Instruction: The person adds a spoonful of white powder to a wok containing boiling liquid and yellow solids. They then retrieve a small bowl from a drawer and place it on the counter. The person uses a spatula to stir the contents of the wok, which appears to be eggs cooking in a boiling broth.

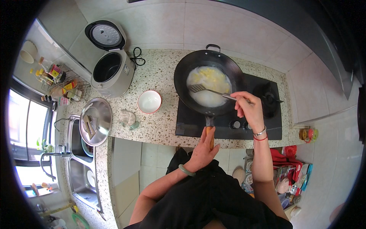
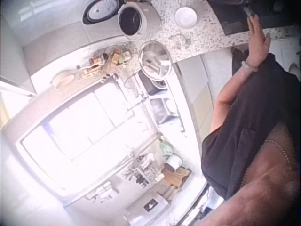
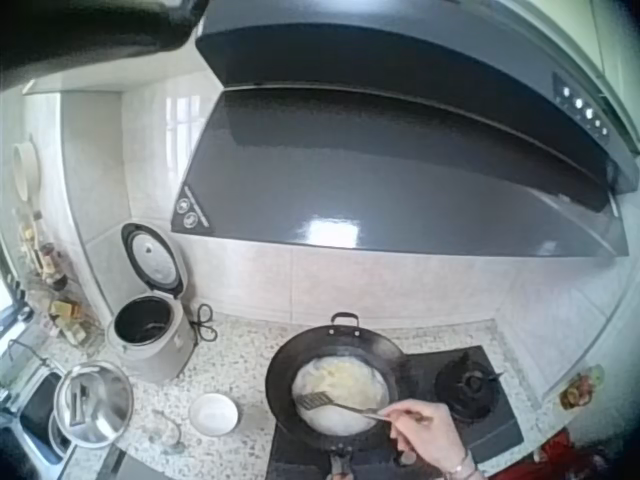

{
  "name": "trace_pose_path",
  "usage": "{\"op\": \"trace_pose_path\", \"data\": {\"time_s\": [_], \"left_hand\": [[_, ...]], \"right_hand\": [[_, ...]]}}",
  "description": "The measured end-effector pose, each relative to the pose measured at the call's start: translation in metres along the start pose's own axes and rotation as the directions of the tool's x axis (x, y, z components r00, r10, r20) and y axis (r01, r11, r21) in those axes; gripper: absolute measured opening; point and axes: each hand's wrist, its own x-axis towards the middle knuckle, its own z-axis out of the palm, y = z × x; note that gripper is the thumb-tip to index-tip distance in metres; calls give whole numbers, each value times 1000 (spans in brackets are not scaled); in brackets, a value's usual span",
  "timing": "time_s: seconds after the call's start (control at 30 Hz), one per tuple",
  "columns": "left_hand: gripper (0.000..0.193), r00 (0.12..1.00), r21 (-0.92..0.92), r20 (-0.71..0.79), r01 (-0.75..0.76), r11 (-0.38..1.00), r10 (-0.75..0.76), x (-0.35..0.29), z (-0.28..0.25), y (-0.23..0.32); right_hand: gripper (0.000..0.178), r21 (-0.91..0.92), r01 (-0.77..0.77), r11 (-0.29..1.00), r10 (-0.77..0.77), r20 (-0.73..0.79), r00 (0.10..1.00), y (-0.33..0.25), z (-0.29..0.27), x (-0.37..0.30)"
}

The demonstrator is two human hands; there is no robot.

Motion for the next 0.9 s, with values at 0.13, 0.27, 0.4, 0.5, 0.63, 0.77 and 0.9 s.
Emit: {"op": "trace_pose_path", "data": {"time_s": [0.13, 0.27, 0.4, 0.5, 0.63, 0.77, 0.9], "left_hand": [[73, 1000, 5, -6, -15, 1000, 15, 0, 1, 0], [73, 1000, 3, 11, 2, 1000, -2, 0, -1, 2], [74, 1000, 10, 0, -14, 1000, 14, -1, -1, 2], [74, 1000, 28, 8, -7, 1000, 7, -1, 0, 0], [73, 999, 25, 36, 25, 999, -25, 0, -3, 4], [73, 1000, 22, 19, 5, 1000, -5, -1, -1, 1], [73, 1000, 22, 15, 23, 1000, -23, -1, -2, 4]], "right_hand": [[21, 66, -7, 998, 10, -49, 999, 13, -2, 10], [23, 129, -38, 991, 56, -138, 989, 27, -9, 16], [24, 187, -40, 982, 73, -172, 982, 34, -11, 15], [24, 182, -51, 982, 82, -167, 983, 38, -12, 11], [22, 167, -11, 986, 34, -131, 991, 40, -10, -1], [18, 99, -1, 995, 19, -188, 982, 25, -13, -19], [17, -12, 32, 999, -34, -240, 970, 7, -22, -27]]}}
